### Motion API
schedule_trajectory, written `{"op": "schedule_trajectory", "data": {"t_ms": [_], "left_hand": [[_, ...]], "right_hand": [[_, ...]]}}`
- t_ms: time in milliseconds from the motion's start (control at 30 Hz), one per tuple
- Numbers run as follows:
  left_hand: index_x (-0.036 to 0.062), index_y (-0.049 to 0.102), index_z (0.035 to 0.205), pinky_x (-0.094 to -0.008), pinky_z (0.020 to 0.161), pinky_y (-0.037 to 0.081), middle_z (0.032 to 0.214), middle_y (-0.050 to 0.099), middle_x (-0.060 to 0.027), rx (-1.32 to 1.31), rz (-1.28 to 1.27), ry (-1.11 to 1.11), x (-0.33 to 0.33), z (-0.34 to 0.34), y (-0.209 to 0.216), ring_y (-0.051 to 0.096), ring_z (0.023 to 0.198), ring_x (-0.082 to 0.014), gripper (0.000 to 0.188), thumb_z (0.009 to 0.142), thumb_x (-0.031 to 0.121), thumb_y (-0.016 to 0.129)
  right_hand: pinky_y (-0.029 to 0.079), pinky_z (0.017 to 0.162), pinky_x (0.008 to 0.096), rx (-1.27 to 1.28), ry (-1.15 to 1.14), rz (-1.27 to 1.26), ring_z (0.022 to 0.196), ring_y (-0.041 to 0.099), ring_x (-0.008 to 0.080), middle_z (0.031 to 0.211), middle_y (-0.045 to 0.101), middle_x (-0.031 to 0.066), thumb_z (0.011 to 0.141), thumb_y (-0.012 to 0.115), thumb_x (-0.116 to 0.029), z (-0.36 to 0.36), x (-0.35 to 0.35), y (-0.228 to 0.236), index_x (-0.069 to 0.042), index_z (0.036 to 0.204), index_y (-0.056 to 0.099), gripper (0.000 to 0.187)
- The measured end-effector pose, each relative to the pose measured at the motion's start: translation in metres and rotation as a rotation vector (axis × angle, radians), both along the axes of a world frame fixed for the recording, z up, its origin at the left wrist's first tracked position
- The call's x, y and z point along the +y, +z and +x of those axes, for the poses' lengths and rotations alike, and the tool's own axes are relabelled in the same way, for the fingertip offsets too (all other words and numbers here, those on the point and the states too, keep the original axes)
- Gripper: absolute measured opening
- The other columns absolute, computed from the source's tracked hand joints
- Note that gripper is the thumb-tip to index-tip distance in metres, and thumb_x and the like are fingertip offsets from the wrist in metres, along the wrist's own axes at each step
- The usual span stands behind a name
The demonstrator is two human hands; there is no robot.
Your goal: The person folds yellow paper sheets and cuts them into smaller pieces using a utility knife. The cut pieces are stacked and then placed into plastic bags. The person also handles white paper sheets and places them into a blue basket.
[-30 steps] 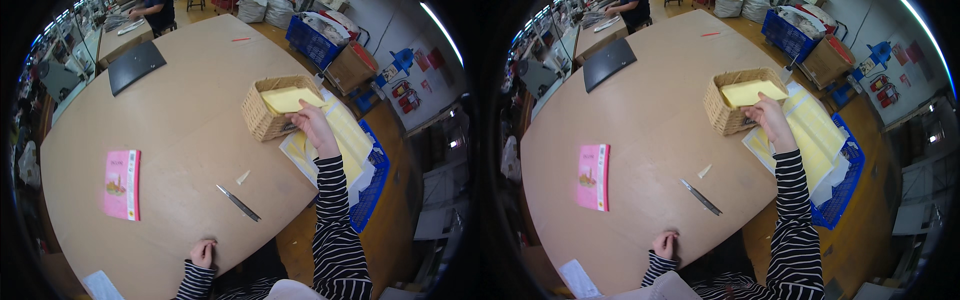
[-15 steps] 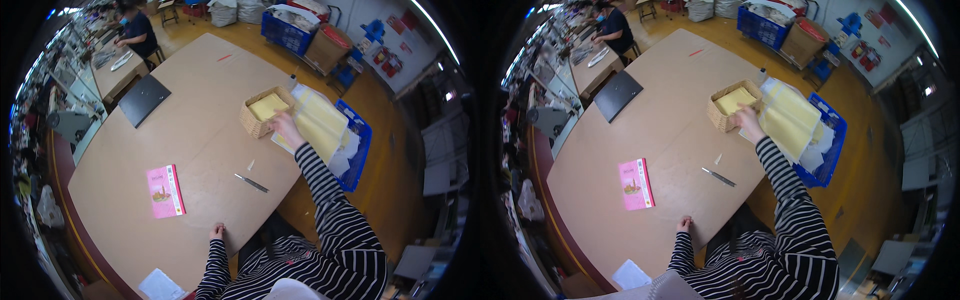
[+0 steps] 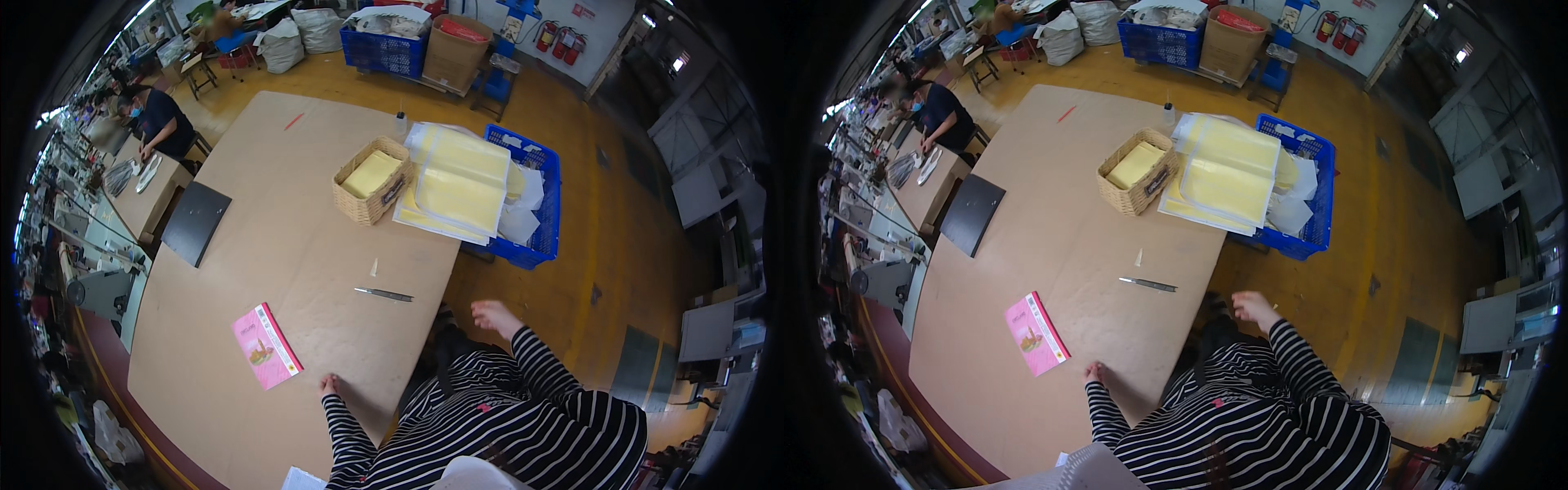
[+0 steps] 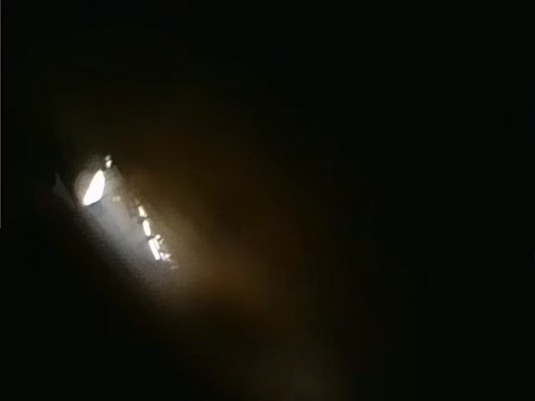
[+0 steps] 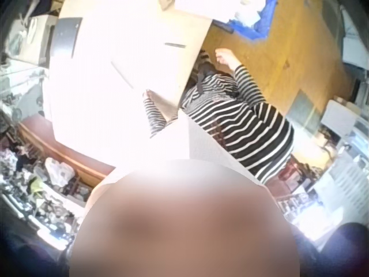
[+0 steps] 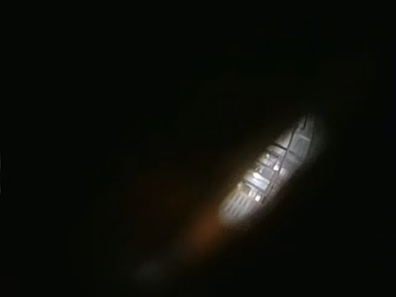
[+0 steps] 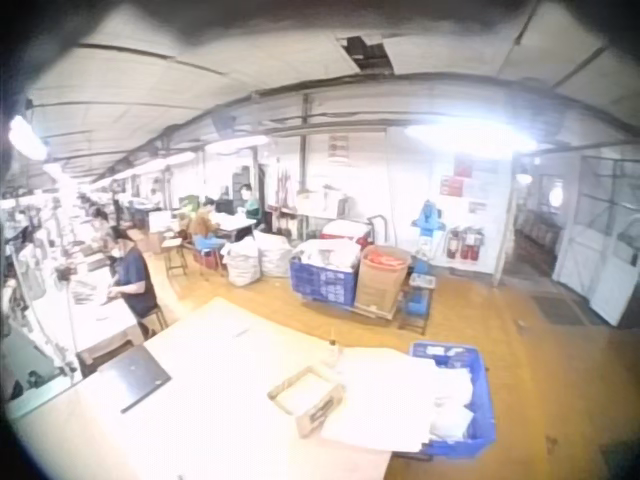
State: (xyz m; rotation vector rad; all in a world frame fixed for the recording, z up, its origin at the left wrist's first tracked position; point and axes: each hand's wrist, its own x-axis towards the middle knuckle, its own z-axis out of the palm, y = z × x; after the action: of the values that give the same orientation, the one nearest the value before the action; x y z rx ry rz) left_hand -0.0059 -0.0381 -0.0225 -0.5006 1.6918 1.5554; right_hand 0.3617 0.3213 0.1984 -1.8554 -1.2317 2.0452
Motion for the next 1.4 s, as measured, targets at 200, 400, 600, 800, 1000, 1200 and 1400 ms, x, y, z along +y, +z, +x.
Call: {"op": "schedule_trajectory", "data": {"t_ms": [200, 400, 600, 800, 1000, 1200, 1400], "left_hand": [[0.0113, 0.060, 0.103, -0.0203, 0.053, 0.041, 0.086, 0.067, -0.0019, 0.153, -0.080, -0.441, 0.106, -0.004, 0.034, 0.059, 0.064, -0.0092, 0.014, 0.090, 0.016, 0.058], [0.0121, 0.061, 0.104, -0.0227, 0.056, 0.042, 0.091, 0.069, -0.0018, 0.188, -0.057, -0.632, 0.187, 0.035, 0.075, 0.061, 0.066, -0.0099, 0.015, 0.090, 0.017, 0.057], [0.0119, 0.059, 0.109, -0.0221, 0.060, 0.043, 0.096, 0.068, -0.0028, 0.173, -0.011, -0.729, 0.271, 0.089, 0.087, 0.061, 0.071, -0.0091, 0.018, 0.091, 0.015, 0.056], [0.0114, 0.057, 0.112, -0.0233, 0.063, 0.045, 0.099, 0.066, 0.0003, 0.202, 0.018, -0.675, 0.401, 0.134, 0.092, 0.060, 0.073, -0.0102, 0.021, 0.091, 0.016, 0.057], [0.0126, 0.040, 0.134, -0.0363, 0.085, 0.045, 0.131, 0.048, -0.0092, 0.302, -0.081, -0.669, 0.509, 0.165, 0.058, 0.048, 0.114, -0.0223, 0.060, 0.083, 0.027, 0.068], [0.0116, 0.030, 0.140, -0.0440, 0.100, 0.036, 0.136, 0.036, -0.0213, 0.273, -0.339, -0.248, 0.551, 0.172, 0.028, 0.035, 0.127, -0.0316, 0.082, 0.074, 0.023, 0.076], [0.0274, 0.031, 0.140, -0.0492, 0.101, 0.033, 0.142, 0.036, -0.0100, 0.185, -0.023, 0.024, 0.551, 0.105, 0.070, 0.036, 0.130, -0.0275, 0.063, 0.087, 0.029, 0.064]], "right_hand": [[0.046, 0.070, 0.0230, 0.145, -0.060, 0.373, 0.080, 0.058, 0.0093, 0.099, 0.061, 0.0021, 0.093, 0.052, -0.020, -0.011, 0.066, 0.056, -0.004, 0.119, 0.057, 0.031], [0.046, 0.072, 0.0231, 0.089, -0.170, 0.333, 0.081, 0.058, 0.0106, 0.103, 0.060, 0.0039, 0.093, 0.052, -0.022, 0.034, 0.071, 0.056, -0.004, 0.125, 0.052, 0.036], [0.045, 0.079, 0.0273, 0.169, -0.475, 0.208, 0.089, 0.056, 0.0140, 0.110, 0.058, 0.0075, 0.092, 0.055, -0.030, 0.099, 0.143, 0.010, -0.007, 0.133, 0.042, 0.049], [0.039, 0.095, 0.0333, 0.296, -0.496, 0.057, 0.112, 0.050, 0.0202, 0.126, 0.052, 0.0107, 0.089, 0.058, -0.040, 0.089, 0.311, -0.075, -0.009, 0.135, 0.040, 0.058], [0.044, 0.096, 0.0388, 0.668, -0.547, -0.297, 0.113, 0.054, 0.0235, 0.133, 0.048, 0.0115, 0.091, 0.056, -0.034, 0.021, 0.455, -0.145, -0.008, 0.131, 0.043, 0.049], [0.048, 0.089, 0.0416, 0.173, -0.592, 0.226, 0.105, 0.056, 0.0289, 0.114, 0.057, 0.0142, 0.084, 0.062, -0.016, -0.040, 0.460, -0.133, 0.000, 0.119, 0.048, 0.041], [0.045, 0.086, 0.0334, 0.574, -0.448, -0.349, 0.100, 0.057, 0.0208, 0.110, 0.061, 0.0125, 0.083, 0.065, -0.019, -0.014, 0.452, -0.119, 0.001, 0.114, 0.055, 0.038]]}}
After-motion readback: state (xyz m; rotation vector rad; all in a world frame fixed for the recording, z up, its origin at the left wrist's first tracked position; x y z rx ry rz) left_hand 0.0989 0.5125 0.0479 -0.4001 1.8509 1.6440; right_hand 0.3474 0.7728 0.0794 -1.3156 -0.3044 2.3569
